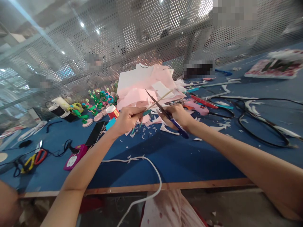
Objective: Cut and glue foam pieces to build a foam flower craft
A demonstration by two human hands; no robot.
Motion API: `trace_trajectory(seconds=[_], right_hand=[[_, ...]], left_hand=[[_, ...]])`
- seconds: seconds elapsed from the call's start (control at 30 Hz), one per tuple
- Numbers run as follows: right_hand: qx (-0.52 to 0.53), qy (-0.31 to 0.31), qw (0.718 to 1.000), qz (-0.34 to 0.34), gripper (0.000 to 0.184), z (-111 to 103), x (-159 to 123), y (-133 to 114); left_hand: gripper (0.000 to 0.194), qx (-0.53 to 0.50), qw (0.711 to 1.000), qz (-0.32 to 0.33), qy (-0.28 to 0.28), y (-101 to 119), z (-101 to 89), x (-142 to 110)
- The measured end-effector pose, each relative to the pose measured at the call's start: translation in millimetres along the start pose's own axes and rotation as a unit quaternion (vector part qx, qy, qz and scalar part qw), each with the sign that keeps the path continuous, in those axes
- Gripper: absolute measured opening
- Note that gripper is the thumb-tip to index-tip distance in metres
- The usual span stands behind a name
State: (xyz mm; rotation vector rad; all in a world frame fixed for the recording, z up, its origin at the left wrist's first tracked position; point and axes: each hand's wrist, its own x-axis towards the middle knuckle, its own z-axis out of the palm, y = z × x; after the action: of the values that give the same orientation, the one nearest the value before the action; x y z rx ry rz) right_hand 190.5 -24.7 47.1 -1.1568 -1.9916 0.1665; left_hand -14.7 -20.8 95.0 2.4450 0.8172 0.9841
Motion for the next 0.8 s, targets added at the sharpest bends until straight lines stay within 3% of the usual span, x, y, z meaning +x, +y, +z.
trace_trajectory(seconds=[0.17, 0.3, 0.43, 0.6, 0.8], right_hand=[[0.060, -0.040, 0.997, 0.031, 0.035, -4.9, -1.9, -9.2], [0.099, -0.078, 0.990, 0.067, 0.040, -6.2, -3.4, -12.9], [0.046, -0.047, 0.997, 0.033, 0.036, -6.2, -1.5, -9.0], [-0.035, 0.000, 0.999, 0.039, 0.029, -6.5, 0.8, -2.0], [0.120, -0.102, 0.984, 0.086, 0.041, -8.5, -1.4, -7.1]], left_hand=[[0.025, 0.072, 0.993, 0.083, 0.034, -6.1, 2.5, -1.0], [0.027, 0.109, 0.987, 0.109, 0.038, -7.4, 1.6, -1.3], [0.024, 0.121, 0.981, 0.143, 0.048, -5.8, -0.4, -0.5], [0.022, 0.175, 0.972, 0.145, 0.054, -1.5, 1.2, -0.6], [0.023, 0.210, 0.967, 0.129, 0.064, 7.2, 5.2, -2.3]])
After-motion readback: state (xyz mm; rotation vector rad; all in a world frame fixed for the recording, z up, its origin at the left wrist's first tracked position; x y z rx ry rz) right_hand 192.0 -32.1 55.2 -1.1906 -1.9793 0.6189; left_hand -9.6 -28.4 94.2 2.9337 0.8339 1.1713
